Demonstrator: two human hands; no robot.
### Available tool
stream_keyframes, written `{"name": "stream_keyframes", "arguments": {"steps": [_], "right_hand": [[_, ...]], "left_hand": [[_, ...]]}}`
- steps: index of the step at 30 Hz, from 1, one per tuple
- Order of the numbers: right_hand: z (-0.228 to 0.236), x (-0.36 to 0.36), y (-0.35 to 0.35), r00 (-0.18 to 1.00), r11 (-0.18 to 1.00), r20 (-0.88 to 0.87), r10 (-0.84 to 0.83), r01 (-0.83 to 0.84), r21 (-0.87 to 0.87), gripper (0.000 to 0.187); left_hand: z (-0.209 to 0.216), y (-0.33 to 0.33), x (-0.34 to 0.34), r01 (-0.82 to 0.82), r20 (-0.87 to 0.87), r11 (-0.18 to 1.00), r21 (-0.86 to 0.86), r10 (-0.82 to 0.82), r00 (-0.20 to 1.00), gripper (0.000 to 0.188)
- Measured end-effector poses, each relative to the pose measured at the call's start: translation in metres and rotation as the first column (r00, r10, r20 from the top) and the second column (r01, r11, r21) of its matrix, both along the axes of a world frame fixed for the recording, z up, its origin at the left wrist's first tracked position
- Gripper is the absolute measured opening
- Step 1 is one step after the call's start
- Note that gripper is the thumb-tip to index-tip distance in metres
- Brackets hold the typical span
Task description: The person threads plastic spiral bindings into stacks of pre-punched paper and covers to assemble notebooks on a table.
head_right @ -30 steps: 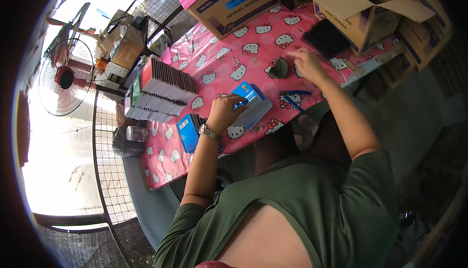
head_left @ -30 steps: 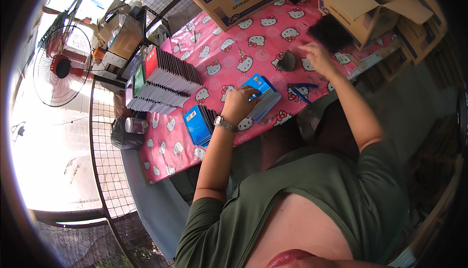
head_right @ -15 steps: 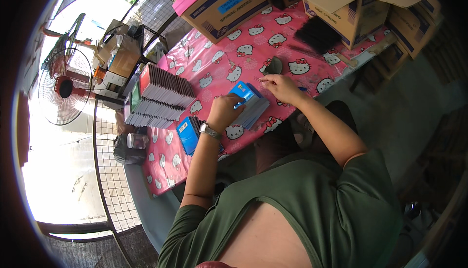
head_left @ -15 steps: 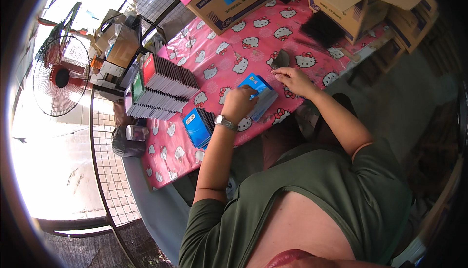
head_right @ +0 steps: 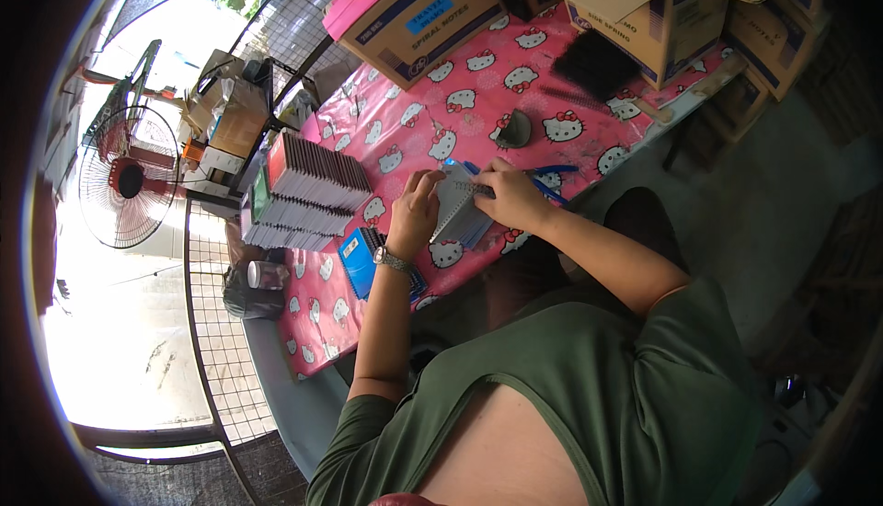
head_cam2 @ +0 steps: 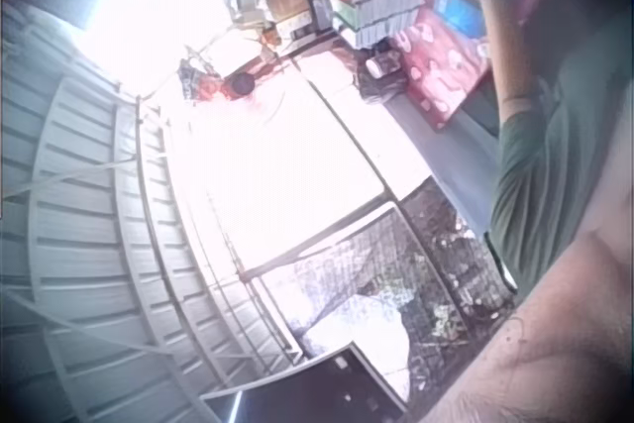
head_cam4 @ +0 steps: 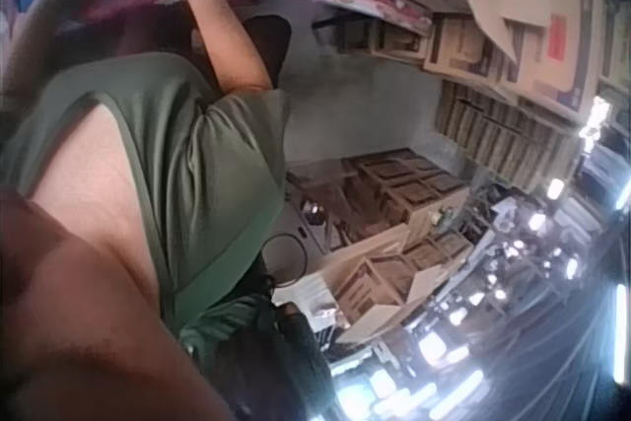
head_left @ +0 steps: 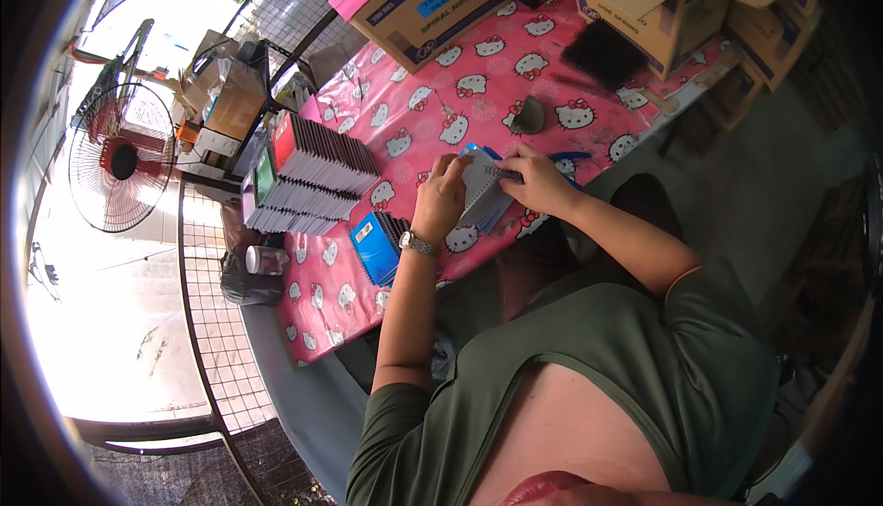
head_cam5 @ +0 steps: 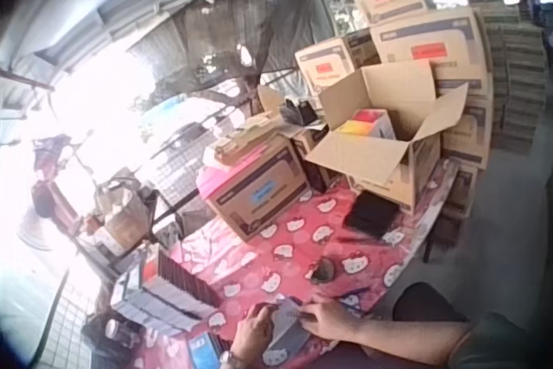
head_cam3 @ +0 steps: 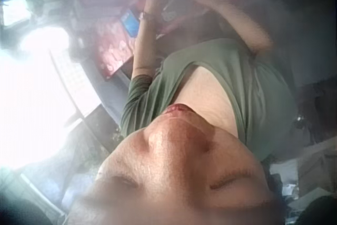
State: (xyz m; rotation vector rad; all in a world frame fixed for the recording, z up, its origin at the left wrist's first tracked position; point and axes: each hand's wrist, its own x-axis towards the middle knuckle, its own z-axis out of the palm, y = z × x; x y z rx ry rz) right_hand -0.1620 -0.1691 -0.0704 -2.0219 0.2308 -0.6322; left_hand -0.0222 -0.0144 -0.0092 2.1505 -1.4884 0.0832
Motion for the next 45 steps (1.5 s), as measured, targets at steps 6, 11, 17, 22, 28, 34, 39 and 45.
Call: {"name": "stream_keyframes", "arguments": {"steps": [6,11,17,22,28,34,39,45], "right_hand": [[0.004,0.018,-0.015,0.999,0.987,-0.021,0.038,-0.034,0.159,0.024],[-0.011,0.028,-0.020,0.993,0.936,0.026,0.112,-0.114,0.332,0.021],[-0.024,0.037,-0.023,0.989,0.937,0.104,0.107,-0.135,0.322,0.016],[-0.025,0.045,-0.020,0.977,0.932,0.189,0.103,-0.161,0.324,0.016],[-0.038,0.038,0.001,0.957,0.977,0.281,-0.065,0.004,0.214,0.028],[-0.032,0.023,0.007,0.939,0.981,0.333,-0.088,0.140,-0.134,0.046],[-0.037,0.021,0.006,0.934,0.928,0.349,-0.080,0.198,-0.316,0.050],[-0.011,0.036,-0.025,0.990,0.939,0.091,0.112,-0.075,-0.336,0.039]], "left_hand": [[0.005,0.001,-0.003,0.047,0.035,0.980,0.194,-0.055,0.998,0.030],[0.004,0.000,0.018,0.057,-0.056,0.974,0.219,-0.045,0.997,0.038],[0.004,0.000,0.026,0.050,-0.085,0.971,0.233,-0.031,0.996,0.038],[0.003,0.002,0.027,0.043,-0.112,0.974,0.223,-0.018,0.993,0.038],[0.004,0.004,0.025,0.000,-0.141,0.971,0.240,0.035,0.989,0.038],[-0.002,0.008,0.029,0.001,-0.174,0.977,0.213,0.036,0.984,0.040],[0.001,0.006,0.029,-0.014,-0.201,0.975,0.224,0.061,0.978,0.039],[0.001,0.004,0.021,-0.011,-0.128,0.969,0.245,0.043,0.991,0.040]]}}
